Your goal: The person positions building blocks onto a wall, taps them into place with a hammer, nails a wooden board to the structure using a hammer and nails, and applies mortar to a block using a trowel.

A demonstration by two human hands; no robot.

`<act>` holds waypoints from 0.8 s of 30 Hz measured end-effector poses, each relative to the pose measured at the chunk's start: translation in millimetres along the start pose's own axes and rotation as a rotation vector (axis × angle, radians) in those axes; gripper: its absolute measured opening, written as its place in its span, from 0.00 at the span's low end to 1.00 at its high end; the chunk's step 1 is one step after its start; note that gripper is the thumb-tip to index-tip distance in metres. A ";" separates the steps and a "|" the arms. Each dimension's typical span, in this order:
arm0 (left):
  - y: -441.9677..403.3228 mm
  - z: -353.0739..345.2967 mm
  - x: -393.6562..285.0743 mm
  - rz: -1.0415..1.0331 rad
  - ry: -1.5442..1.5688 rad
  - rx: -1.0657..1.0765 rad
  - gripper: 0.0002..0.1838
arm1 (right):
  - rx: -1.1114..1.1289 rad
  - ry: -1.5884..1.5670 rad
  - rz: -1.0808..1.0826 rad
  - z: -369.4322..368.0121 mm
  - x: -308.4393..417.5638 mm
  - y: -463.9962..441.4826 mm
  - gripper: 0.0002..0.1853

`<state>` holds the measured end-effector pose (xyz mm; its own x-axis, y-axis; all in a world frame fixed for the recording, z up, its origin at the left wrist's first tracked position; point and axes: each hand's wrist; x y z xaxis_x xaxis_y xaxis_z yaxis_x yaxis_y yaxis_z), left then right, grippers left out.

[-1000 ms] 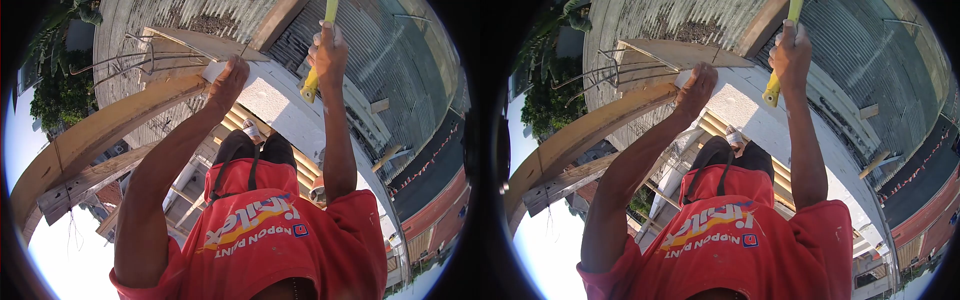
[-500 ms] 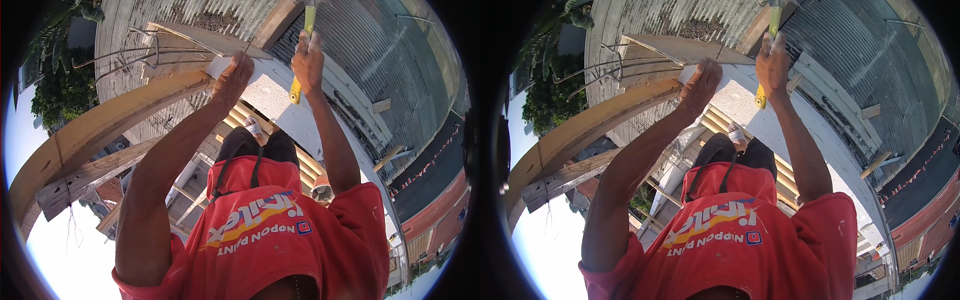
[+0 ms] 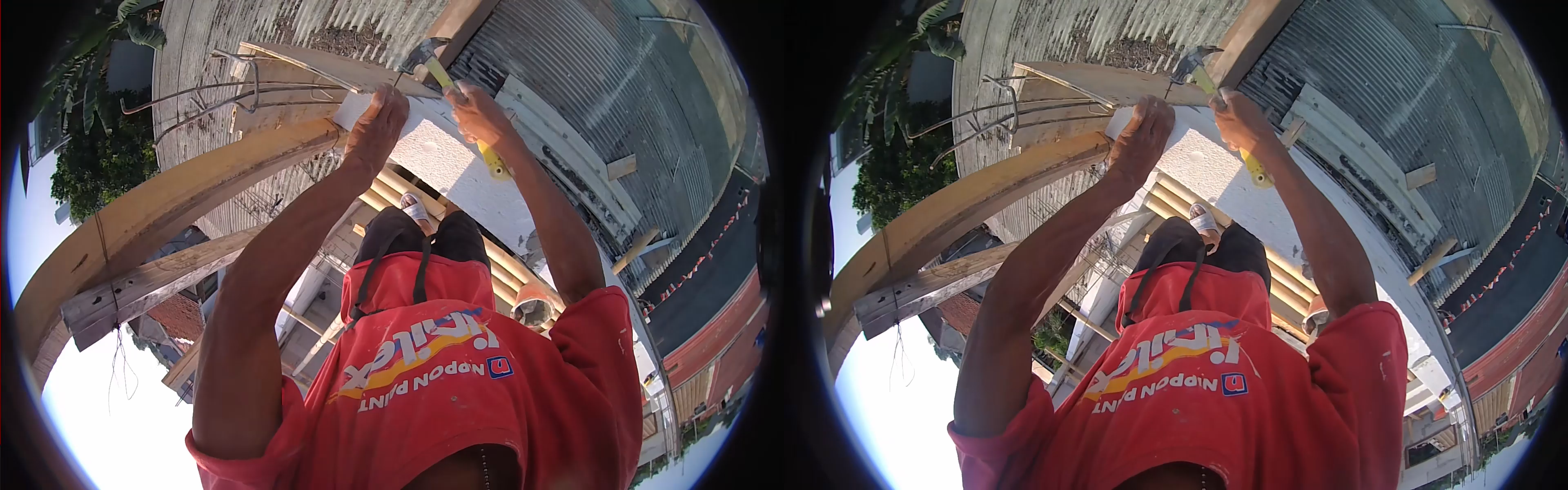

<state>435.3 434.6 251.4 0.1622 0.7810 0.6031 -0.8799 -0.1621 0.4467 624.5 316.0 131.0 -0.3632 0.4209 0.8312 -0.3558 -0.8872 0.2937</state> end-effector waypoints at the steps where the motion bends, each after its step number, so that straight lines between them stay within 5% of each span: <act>1: 0.8 0.5 0.7 0.019 -0.011 0.009 0.30 | 0.058 -0.196 -0.169 36.6 47.0 5.4 0.19; 2: 0.2 -0.1 -0.9 0.019 -0.010 0.006 0.30 | 0.122 -0.387 -0.347 66.3 77.2 10.3 0.19; 4: -0.7 -4.7 -1.9 0.020 -0.009 0.002 0.30 | -0.111 -0.489 -0.343 96.3 84.1 2.9 0.18; 8: 0.3 -2.9 -3.2 0.034 -0.003 -0.002 0.30 | -0.580 -0.111 -0.197 80.5 81.6 -5.4 0.16; 9: 0.0 -2.9 -1.9 0.040 -0.011 -0.006 0.30 | -0.559 -0.115 -0.173 53.6 74.2 -2.8 0.20; 12: -2.3 -2.4 -6.0 0.050 -0.012 -0.026 0.30 | 0.027 -0.041 -0.098 22.8 55.3 10.7 0.20; 14: -2.6 -7.5 -2.8 0.059 -0.011 -0.023 0.31 | 0.130 -0.350 -0.231 37.9 66.3 18.4 0.21; 18: 2.8 -4.8 -13.6 0.127 0.018 0.028 0.33 | -0.337 -0.158 -0.250 101.5 97.3 62.6 0.21; 24: 7.7 21.0 -18.0 0.212 0.204 0.145 0.36 | -0.405 -0.154 -0.503 139.9 107.0 187.3 0.17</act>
<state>435.0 406.5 257.9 -0.1234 0.8233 0.5540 -0.8094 -0.4065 0.4238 639.4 168.4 341.0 0.0482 0.7068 0.7058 -0.7561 -0.4359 0.4881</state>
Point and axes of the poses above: each hand's wrist, its own y-axis away from the middle knuckle, its own z-axis out of the back of the hand, x = y × z, and after that the axes turned 9 degrees about y, right-handed
